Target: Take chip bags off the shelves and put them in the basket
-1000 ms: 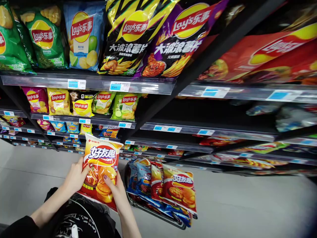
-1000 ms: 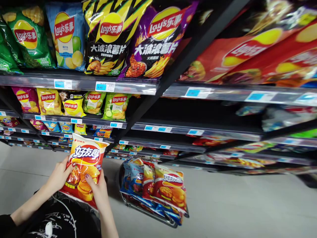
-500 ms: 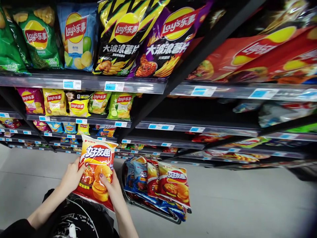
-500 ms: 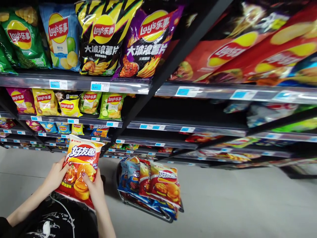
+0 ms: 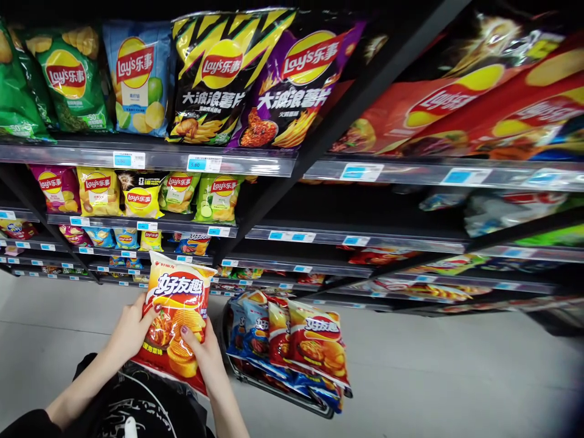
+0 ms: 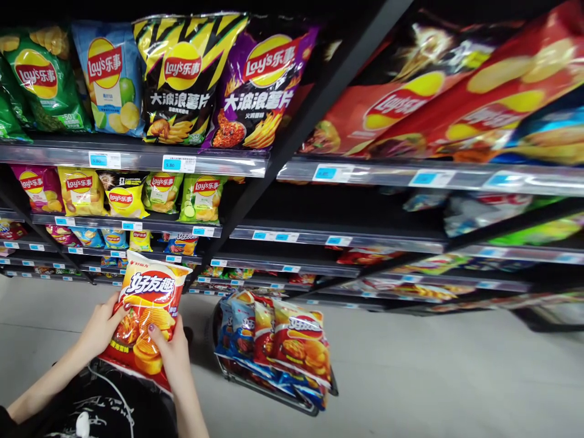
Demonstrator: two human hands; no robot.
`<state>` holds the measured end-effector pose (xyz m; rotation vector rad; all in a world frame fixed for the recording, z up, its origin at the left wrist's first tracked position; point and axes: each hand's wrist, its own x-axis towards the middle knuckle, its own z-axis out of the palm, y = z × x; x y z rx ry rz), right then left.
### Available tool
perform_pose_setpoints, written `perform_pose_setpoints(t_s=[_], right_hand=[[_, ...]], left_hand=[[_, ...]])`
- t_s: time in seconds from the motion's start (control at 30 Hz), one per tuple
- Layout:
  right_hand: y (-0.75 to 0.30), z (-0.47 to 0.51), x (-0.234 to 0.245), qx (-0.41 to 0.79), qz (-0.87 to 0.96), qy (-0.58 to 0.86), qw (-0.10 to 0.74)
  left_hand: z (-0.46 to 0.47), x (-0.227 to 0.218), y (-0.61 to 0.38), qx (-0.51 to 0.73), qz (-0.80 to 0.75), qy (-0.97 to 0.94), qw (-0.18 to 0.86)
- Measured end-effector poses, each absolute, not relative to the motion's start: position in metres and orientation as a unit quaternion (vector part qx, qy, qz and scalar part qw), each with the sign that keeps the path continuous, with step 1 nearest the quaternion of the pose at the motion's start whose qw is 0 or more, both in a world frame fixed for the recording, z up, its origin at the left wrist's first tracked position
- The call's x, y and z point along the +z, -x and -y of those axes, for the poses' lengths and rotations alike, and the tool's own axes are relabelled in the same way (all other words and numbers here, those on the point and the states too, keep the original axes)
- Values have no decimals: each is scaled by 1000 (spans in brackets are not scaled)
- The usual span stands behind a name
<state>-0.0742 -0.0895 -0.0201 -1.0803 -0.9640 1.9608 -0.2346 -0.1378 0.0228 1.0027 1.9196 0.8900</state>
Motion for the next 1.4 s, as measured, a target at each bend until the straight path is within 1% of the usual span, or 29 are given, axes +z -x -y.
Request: perform_pose_setpoints(t_s=[0.17,0.3,0.5,0.57,0.67,0.73,0.9,1.2,1.4], right_hand=[[72,92,-28,735,393,421,358],[72,94,-28,733,387,417,373],[69,94,-20,736,388,426,355],[67,94,-18,736,388,431,350],[64,94,-17,750,375,423,344],[64,94,-19,763,363,415,339],[65,96,-23,777,336,410,339],[64,100,-20,779,318,427,332],[61,101,-22,784,314,423,329]], left_hand=[[140,21,234,377,-740,-392,396],[142,21,234,376,-737,-397,397],[141,21,235,392,-728,-378,417],[140,19,236,419,-696,-343,471],[141,17,237,460,-611,-262,589],[143,15,237,472,-579,-231,623],[146,12,237,489,-585,-232,604],[146,10,235,489,-583,-223,610],[150,8,229,514,-561,-209,615]])
